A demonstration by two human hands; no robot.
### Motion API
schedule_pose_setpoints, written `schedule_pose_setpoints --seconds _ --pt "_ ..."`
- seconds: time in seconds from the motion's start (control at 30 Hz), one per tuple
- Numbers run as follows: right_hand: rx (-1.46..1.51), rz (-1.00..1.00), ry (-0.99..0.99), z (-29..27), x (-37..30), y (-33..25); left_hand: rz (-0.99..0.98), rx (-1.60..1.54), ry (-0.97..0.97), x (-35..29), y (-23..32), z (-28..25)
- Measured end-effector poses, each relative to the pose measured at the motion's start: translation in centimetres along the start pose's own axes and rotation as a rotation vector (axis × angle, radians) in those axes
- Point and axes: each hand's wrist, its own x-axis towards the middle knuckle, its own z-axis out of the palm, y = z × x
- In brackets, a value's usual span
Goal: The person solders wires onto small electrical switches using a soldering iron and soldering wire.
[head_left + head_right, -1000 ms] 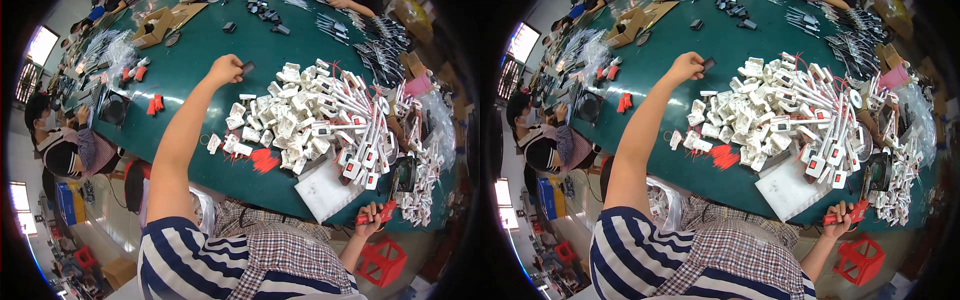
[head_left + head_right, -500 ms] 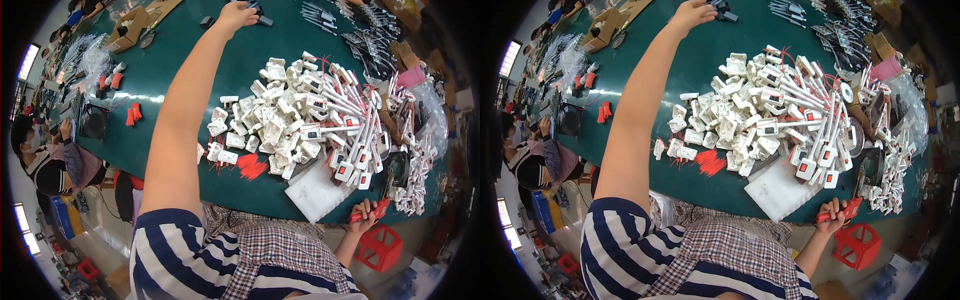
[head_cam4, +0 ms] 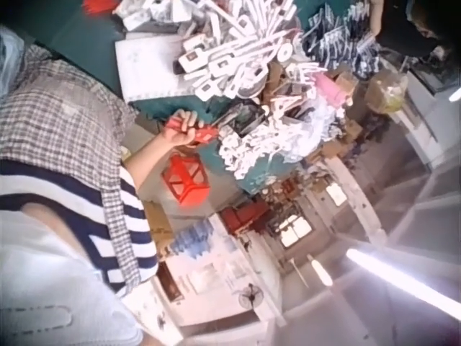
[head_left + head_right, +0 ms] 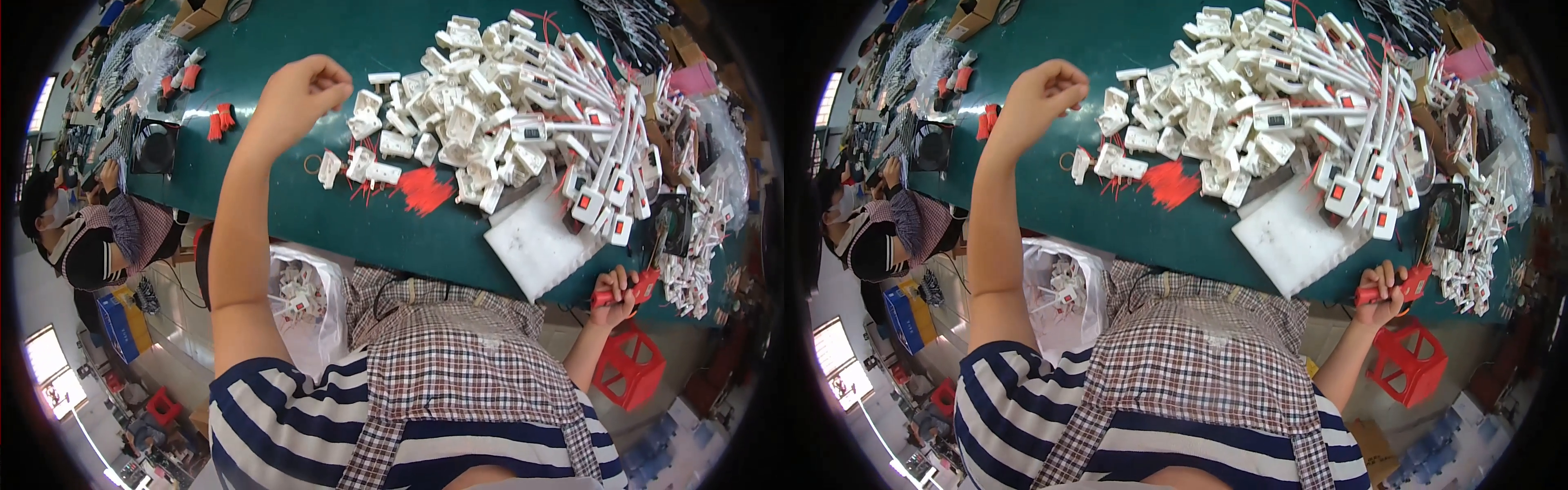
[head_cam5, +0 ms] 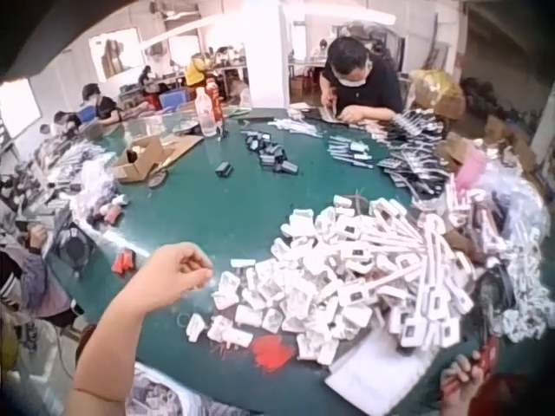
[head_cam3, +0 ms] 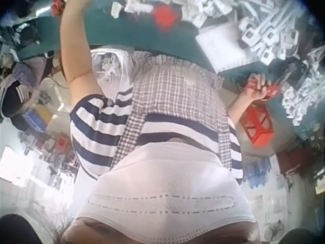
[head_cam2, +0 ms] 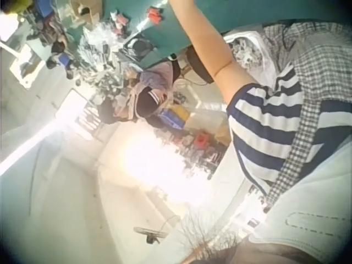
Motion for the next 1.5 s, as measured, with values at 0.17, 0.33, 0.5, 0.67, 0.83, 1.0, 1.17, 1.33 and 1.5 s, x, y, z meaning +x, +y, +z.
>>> schedule_pose_setpoints --seconds 0.17,0.33,0.5,0.67,0.83,1.0,1.17,1.33,1.5 --pt "-0.005 -0.023 -0.008 0.0 -0.1 0.1 -0.128 0.141 0.020 -7.3 1.1 4.6" --pt "-0.008 0.001 -0.025 -0.4 -0.2 0.0 -0.012 0.221 0.192 -10.2 1.3 10.6" --pt "0.006 0.006 -0.033 -0.1 -0.5 0.1 0.060 0.545 0.357 -10.1 -1.0 12.8" --pt "0.025 0.010 -0.041 -0.2 -0.4 0.0 0.108 0.373 0.524 -9.9 0.8 12.7" --pt "0.024 0.014 -0.045 -0.6 -0.5 -0.2 0.366 0.086 0.417 -10.7 5.3 14.9" --pt "0.026 0.017 -0.042 -0.5 -0.3 -0.2 0.499 0.024 0.189 -12.3 6.8 20.9" --pt "0.038 0.021 -0.024 -0.6 -0.4 -0.1 0.461 0.016 0.081 -13.0 6.2 23.6" --pt "0.055 0.021 -0.038 -0.5 -0.3 -0.1 0.439 0.068 0.087 -13.1 6.5 24.4" --pt "0.042 0.019 -0.024 -0.3 -0.3 -0.2 0.529 0.216 0.116 -12.9 6.4 24.8"
